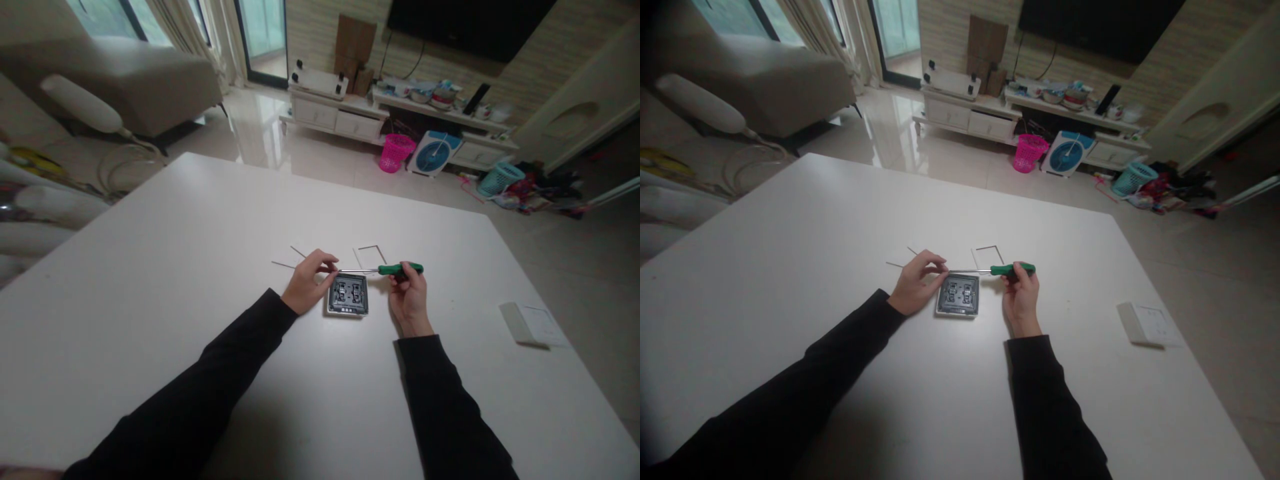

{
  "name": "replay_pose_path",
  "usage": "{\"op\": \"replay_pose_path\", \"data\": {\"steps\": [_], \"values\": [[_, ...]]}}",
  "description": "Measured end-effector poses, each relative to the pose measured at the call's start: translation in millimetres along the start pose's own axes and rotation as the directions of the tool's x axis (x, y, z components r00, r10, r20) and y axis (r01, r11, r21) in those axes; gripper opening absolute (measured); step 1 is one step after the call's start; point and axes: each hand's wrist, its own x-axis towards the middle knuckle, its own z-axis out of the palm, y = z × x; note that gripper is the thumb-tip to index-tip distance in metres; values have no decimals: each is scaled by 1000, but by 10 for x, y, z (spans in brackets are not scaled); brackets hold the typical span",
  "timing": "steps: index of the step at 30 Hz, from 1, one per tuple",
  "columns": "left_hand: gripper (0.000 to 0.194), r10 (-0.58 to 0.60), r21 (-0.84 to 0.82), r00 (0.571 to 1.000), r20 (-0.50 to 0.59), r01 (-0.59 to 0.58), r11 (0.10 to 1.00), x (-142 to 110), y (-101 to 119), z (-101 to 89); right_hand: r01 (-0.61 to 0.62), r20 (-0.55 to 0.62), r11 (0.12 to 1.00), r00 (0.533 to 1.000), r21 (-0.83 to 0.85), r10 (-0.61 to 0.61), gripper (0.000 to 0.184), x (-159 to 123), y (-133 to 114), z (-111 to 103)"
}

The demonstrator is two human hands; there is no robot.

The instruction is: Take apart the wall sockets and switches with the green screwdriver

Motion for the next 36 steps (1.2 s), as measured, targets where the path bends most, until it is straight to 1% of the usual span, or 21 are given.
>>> {"op": "replay_pose_path", "data": {"steps": [4, 10, 21, 36], "values": [[24, 12, -10, 1000, 11, -11, 1000, 2, 4, -4, 0, -11, 1000, 1000, -6, 0, 34, -2, -1, 10], [22, 8, 17, 1000, 23, -8, 1000, 6, 15, -7, -10, -9, 1000, 1000, -3, 10, 38, -23, -16, 28], [27, 24, 13, 999, 29, -24, 1000, 0, -5, -4, 0, -21, 1000, 1000, 22, 0, 40, -6, -17, 24], [22, 59, 36, 997, 59, -61, 997, 0, -27, -11, 5, -15, 1000, 1000, 16, -5, 43, -11, -12, 30]]}}
